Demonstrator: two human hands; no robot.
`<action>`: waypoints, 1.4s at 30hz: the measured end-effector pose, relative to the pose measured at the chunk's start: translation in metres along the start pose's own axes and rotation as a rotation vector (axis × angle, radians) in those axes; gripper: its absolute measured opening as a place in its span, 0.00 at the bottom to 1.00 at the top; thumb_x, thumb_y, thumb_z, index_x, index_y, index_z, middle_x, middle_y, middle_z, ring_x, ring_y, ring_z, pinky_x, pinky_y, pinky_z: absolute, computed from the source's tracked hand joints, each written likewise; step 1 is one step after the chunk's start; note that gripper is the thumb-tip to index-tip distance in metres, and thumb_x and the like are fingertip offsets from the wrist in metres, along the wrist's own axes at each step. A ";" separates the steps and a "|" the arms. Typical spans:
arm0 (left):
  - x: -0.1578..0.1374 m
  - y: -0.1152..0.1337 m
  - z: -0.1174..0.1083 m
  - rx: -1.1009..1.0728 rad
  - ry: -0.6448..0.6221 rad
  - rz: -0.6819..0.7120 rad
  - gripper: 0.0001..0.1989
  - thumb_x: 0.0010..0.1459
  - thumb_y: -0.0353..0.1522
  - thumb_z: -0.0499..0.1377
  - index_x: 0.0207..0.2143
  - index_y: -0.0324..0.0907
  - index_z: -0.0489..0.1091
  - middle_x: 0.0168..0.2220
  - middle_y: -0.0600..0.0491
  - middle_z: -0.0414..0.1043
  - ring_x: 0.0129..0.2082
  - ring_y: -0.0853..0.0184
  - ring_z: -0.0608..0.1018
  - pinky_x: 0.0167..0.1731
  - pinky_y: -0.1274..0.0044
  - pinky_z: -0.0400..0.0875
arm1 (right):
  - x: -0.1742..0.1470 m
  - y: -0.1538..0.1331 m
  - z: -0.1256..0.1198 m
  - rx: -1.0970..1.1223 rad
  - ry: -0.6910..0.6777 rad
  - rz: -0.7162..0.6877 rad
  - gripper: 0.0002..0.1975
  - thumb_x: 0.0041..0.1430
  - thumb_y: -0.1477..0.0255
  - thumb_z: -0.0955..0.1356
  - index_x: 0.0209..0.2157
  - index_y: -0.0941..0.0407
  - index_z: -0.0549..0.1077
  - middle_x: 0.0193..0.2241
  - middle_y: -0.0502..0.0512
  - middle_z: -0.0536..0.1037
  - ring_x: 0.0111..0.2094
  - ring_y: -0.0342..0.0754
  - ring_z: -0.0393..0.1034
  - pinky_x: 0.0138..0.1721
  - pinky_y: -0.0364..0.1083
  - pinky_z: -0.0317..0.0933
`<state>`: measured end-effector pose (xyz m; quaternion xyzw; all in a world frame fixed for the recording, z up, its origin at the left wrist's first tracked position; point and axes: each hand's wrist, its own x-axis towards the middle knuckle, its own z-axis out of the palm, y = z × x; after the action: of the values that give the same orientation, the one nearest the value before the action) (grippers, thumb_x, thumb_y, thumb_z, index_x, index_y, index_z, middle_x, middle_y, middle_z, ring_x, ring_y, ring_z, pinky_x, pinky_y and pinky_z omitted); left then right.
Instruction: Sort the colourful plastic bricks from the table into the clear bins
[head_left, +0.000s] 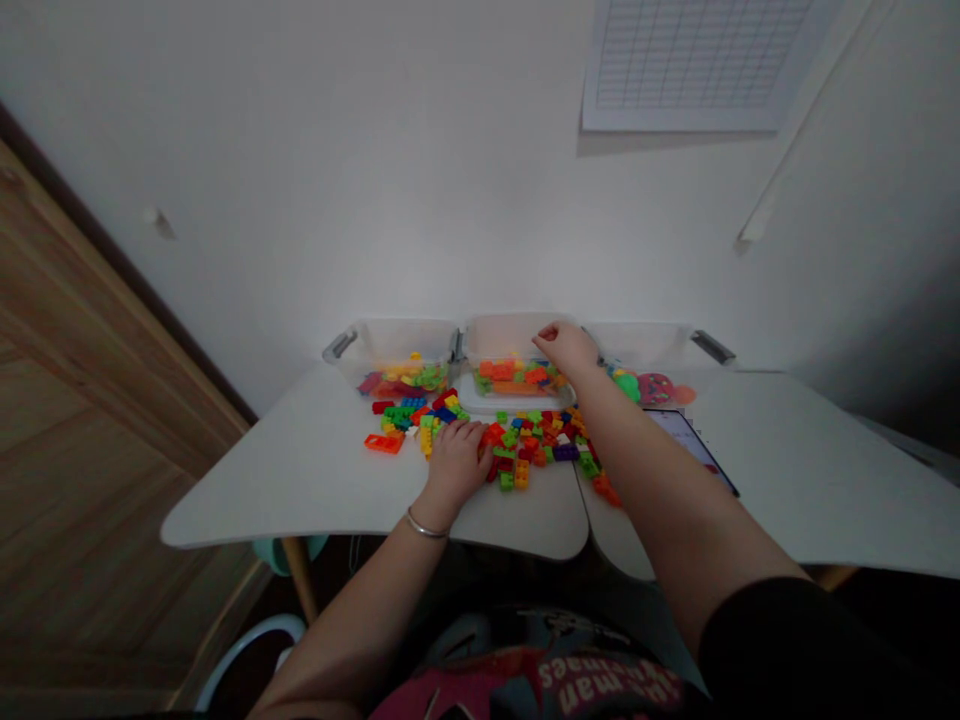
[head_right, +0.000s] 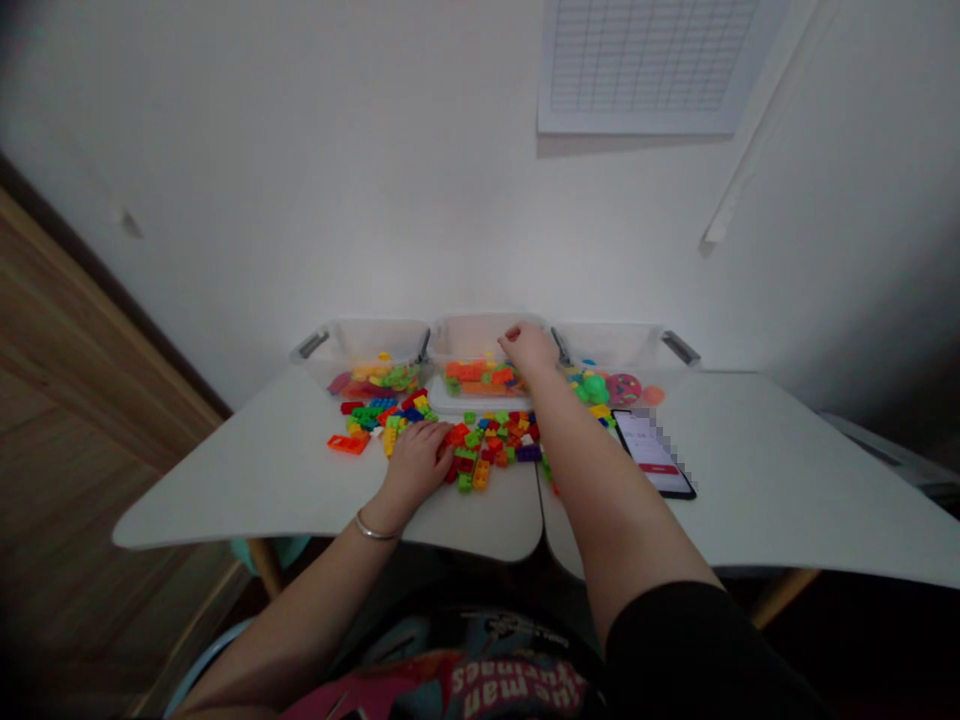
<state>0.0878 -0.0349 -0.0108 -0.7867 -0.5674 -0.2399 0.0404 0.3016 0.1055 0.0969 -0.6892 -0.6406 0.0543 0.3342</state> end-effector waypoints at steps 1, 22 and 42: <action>0.000 0.000 0.000 -0.001 0.001 0.003 0.17 0.61 0.32 0.54 0.51 0.42 0.72 0.51 0.47 0.76 0.54 0.56 0.72 0.58 0.61 0.63 | -0.002 0.001 0.000 0.022 0.017 -0.011 0.11 0.56 0.61 0.69 0.37 0.52 0.78 0.37 0.55 0.81 0.39 0.53 0.75 0.43 0.51 0.67; 0.001 0.002 -0.001 0.012 -0.012 -0.007 0.18 0.61 0.32 0.54 0.52 0.39 0.72 0.51 0.45 0.76 0.54 0.56 0.72 0.59 0.62 0.62 | -0.135 0.028 0.043 0.218 -0.071 -0.565 0.11 0.56 0.72 0.68 0.41 0.54 0.78 0.41 0.57 0.81 0.45 0.55 0.72 0.52 0.55 0.62; 0.001 0.003 -0.002 0.014 -0.036 -0.023 0.19 0.62 0.33 0.55 0.54 0.43 0.73 0.54 0.49 0.75 0.56 0.54 0.71 0.60 0.60 0.62 | -0.147 0.039 0.050 0.101 -0.151 -0.451 0.12 0.54 0.73 0.71 0.41 0.56 0.78 0.40 0.58 0.81 0.47 0.55 0.69 0.52 0.54 0.62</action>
<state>0.0903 -0.0359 -0.0079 -0.7838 -0.5789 -0.2222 0.0330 0.2839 -0.0078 -0.0144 -0.5051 -0.7979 0.0617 0.3231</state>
